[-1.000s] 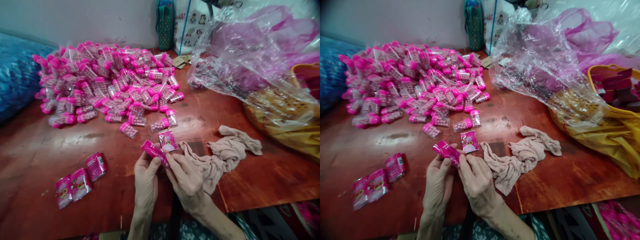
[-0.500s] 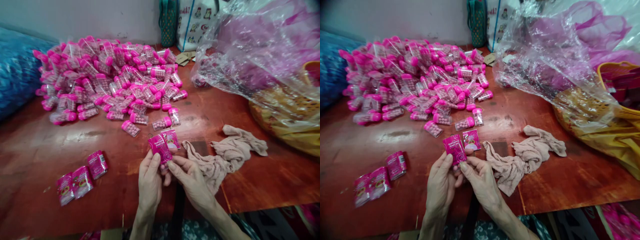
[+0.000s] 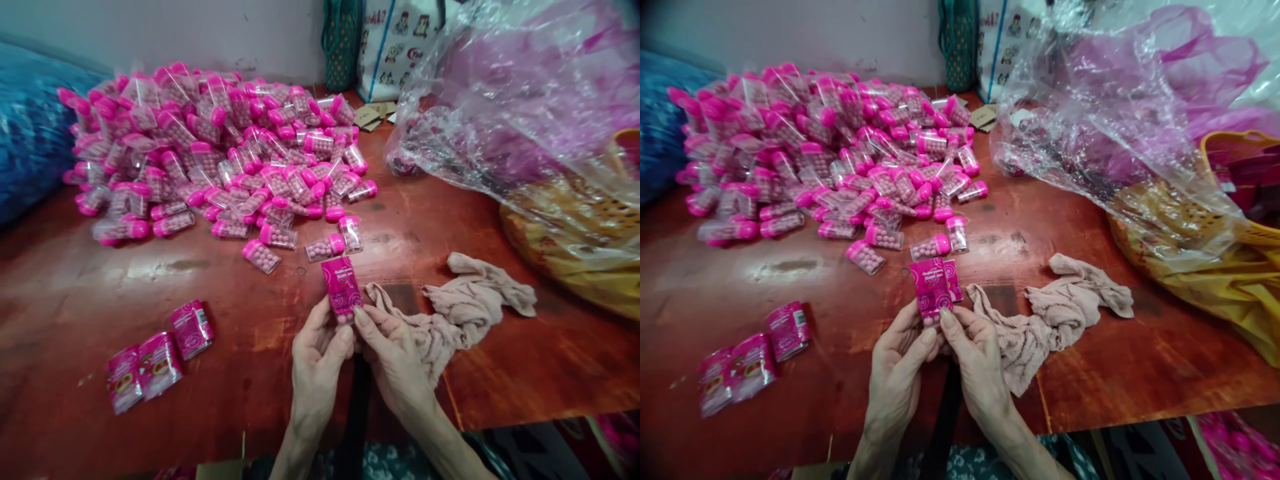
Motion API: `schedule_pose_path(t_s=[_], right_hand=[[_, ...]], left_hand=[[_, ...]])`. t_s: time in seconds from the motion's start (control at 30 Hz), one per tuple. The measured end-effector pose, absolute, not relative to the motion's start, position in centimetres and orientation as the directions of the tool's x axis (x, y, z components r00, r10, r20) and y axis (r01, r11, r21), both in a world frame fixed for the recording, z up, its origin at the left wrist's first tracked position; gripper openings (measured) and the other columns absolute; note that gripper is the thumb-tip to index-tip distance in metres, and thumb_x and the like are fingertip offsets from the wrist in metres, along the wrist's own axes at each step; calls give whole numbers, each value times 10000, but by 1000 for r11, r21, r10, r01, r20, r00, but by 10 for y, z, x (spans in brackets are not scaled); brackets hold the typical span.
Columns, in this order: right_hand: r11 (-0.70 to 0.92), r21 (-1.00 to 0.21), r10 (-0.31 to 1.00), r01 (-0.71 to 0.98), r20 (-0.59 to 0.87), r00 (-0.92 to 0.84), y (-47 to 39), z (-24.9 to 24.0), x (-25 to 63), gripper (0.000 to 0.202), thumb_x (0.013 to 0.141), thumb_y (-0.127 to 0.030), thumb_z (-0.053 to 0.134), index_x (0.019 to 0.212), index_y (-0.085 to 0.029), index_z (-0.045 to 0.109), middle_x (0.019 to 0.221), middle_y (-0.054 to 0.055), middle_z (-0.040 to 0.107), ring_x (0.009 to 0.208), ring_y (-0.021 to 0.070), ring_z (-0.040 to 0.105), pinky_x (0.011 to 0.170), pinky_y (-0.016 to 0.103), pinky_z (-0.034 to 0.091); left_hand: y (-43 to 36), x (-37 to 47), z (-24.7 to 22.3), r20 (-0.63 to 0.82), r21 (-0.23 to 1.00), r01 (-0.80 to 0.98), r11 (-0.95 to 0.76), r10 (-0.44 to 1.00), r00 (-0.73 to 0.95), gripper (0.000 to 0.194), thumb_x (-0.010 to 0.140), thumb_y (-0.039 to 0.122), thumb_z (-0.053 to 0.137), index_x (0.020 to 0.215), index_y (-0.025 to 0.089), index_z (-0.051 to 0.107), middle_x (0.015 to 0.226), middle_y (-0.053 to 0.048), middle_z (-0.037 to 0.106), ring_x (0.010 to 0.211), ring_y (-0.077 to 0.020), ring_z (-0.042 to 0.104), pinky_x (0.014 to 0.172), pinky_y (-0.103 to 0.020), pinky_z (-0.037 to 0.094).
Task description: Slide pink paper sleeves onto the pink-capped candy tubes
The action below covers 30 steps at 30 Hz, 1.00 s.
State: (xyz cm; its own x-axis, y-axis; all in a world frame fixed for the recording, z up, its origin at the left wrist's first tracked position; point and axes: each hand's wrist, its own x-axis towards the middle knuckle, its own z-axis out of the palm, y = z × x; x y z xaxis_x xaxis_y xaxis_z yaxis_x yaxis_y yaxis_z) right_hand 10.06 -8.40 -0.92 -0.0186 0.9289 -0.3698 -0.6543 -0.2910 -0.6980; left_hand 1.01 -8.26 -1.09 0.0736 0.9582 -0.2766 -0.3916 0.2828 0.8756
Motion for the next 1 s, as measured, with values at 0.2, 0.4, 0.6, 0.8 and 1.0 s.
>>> schedule_pose_path(t_s=[0.2,0.4,0.6,0.8,1.0], right_hand=[[-284,-759,944,-586,-330,-30,-84,-13,99,144,847,-268,579,871,-166,677,623,-12,638,503,78,543,513,183,439],[-313,-936,949,-161,-315,-15,-84,-14,107,262,843,-383,545,775,-152,649,616,-5,593,567,118,539,545,226,429],[-179,-934,959,309,-95,268,-89,-8,117,222,851,-386,522,820,-189,620,731,19,588,672,159,520,622,271,411],[-268,-947,914,-175,-307,264,-90,-10,109,218,837,-393,555,770,-193,609,559,-43,455,487,83,399,420,189,307],[-321,-723,897,-611,-439,48,-85,-15,102,212,823,-360,597,715,-178,587,510,-73,397,402,39,269,349,151,217]], left_hand=[[-87,12,-15,-269,909,-350,226,960,-79,340,787,165,611,1116,250,621,961,-25,680,864,-127,612,731,-197,491],[-86,10,-16,-238,916,-362,170,959,-152,230,795,161,596,1005,225,663,819,5,690,677,-77,602,634,-156,482],[-85,10,-11,-215,957,-220,190,972,-94,166,779,164,612,922,206,684,854,-8,712,778,-121,648,725,-183,500],[-82,9,-4,-222,955,-219,199,971,-85,132,720,112,661,819,198,678,741,29,704,660,-81,649,644,-129,500],[-81,8,-5,-185,957,-245,155,977,-104,60,743,122,640,750,181,644,692,38,638,599,-78,618,596,-164,500]])
